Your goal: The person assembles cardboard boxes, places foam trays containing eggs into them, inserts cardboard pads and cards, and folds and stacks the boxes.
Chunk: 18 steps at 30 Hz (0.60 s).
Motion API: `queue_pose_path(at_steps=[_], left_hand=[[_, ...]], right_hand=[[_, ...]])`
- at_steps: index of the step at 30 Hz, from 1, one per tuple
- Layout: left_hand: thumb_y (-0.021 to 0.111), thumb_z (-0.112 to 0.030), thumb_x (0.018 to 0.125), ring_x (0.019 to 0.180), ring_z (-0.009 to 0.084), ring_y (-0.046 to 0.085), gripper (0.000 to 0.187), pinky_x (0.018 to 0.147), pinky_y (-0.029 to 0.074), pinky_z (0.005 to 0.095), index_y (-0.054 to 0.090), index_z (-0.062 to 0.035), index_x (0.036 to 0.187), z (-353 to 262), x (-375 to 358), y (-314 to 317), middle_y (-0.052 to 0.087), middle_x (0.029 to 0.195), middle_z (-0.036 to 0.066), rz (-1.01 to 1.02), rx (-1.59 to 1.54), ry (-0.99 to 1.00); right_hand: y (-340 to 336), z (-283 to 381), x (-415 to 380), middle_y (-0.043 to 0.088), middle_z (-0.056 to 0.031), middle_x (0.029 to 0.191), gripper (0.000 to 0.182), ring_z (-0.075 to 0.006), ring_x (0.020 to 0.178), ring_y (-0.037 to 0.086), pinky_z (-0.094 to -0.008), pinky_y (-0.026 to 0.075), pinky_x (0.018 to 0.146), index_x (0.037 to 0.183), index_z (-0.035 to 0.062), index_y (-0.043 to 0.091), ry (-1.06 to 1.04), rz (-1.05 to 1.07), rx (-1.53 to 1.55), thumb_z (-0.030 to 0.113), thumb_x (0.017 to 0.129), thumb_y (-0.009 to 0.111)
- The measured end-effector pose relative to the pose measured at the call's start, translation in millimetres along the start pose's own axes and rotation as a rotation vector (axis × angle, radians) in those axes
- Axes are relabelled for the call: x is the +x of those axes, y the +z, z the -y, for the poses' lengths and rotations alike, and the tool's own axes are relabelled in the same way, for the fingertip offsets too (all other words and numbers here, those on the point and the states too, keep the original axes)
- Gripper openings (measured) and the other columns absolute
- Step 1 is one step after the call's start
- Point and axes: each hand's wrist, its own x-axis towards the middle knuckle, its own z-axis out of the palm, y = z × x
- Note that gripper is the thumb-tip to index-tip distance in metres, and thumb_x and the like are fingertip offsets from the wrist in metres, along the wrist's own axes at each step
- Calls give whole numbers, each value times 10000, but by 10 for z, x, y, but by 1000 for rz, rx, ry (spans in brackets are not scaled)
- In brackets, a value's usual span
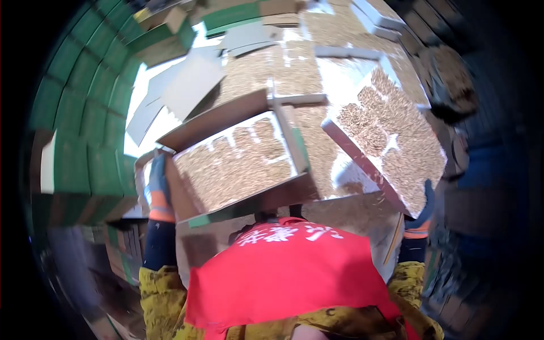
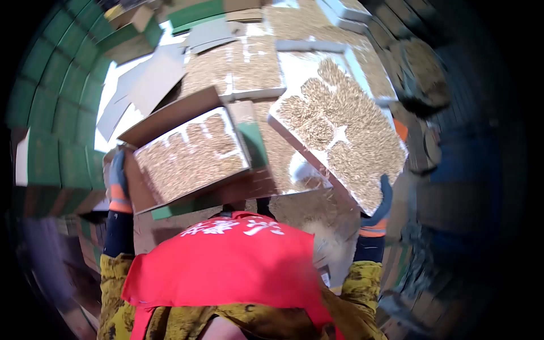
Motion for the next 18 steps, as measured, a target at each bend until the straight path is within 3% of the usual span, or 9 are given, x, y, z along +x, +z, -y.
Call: queue_pose_path(at_steps=[5,6,7,10,11,13,16,17,18], left_hand=[[428,-35,910,1197,340,494,367,1020,385,355,510,2,1265,-191,-123,179,514,1303,205,-41,164,207],[433,-43,916,1202,342,490,370,1021,384,356,500,0,1278,-429,-134,219,503,1312,212,-54,-265,-36],[439,-52,923,1208,345,486,374,1021,383,358,490,-2,1290,-573,-118,215,493,1321,220,-64,-698,-272],[430,-143,973,1277,190,422,403,1093,287,280,442,-6,1352,-473,-282,70,472,1371,129,-1,-391,38],[415,-158,981,1274,200,425,400,1089,292,287,443,-3,1349,-485,-288,45,465,1376,130,36,-395,45],[384,-186,995,1267,221,431,400,1081,304,302,446,1,1343,-592,-306,-30,451,1387,132,110,-404,58],[396,-250,996,1279,217,415,433,1070,306,299,443,0,1346,-752,-297,22,441,1397,130,38,-720,-170],[409,-269,992,1283,218,410,447,1066,308,300,441,2,1346,-583,-219,132,447,1393,132,-70,-578,-202],[445,-310,978,1284,236,408,483,1074,295,300,437,7,1343,-518,-229,160,446,1393,139,-138,-345,-61]], right_hand=[[1097,-6,265,485,-190,1330,504,-304,1174,526,-438,442,1001,1361,-22,372,105,386,-89,272,960,453],[1202,-69,308,503,-179,1311,453,-285,1167,532,-419,448,997,1339,-3,421,21,425,-232,222,952,489],[1048,-264,432,524,-170,1287,387,-262,1156,539,-393,451,990,1302,23,486,-417,616,-656,157,941,521],[1860,-452,304,558,-146,1253,382,-209,1111,563,-341,455,958,1270,-46,505,-397,845,-885,131,931,508],[1990,-506,338,558,-142,1251,403,-202,1107,564,-330,452,954,1281,-40,499,-515,927,-1119,144,923,520],[2390,-684,203,543,-131,1257,518,-193,1094,560,-303,450,936,1327,-34,447,-322,935,-1031,187,878,582],[2773,-969,109,538,-111,1258,722,-184,1102,542,-287,431,941,1412,-1,337,35,781,-1007,226,815,674],[2795,-1020,87,550,-98,1247,723,-180,1105,534,-292,421,951,1416,19,342,133,755,-931,275,828,675],[2817,-1039,132,567,-103,1226,705,-175,1094,541,-298,426,942,1401,17,366,130,812,-1017,307,836,671]])
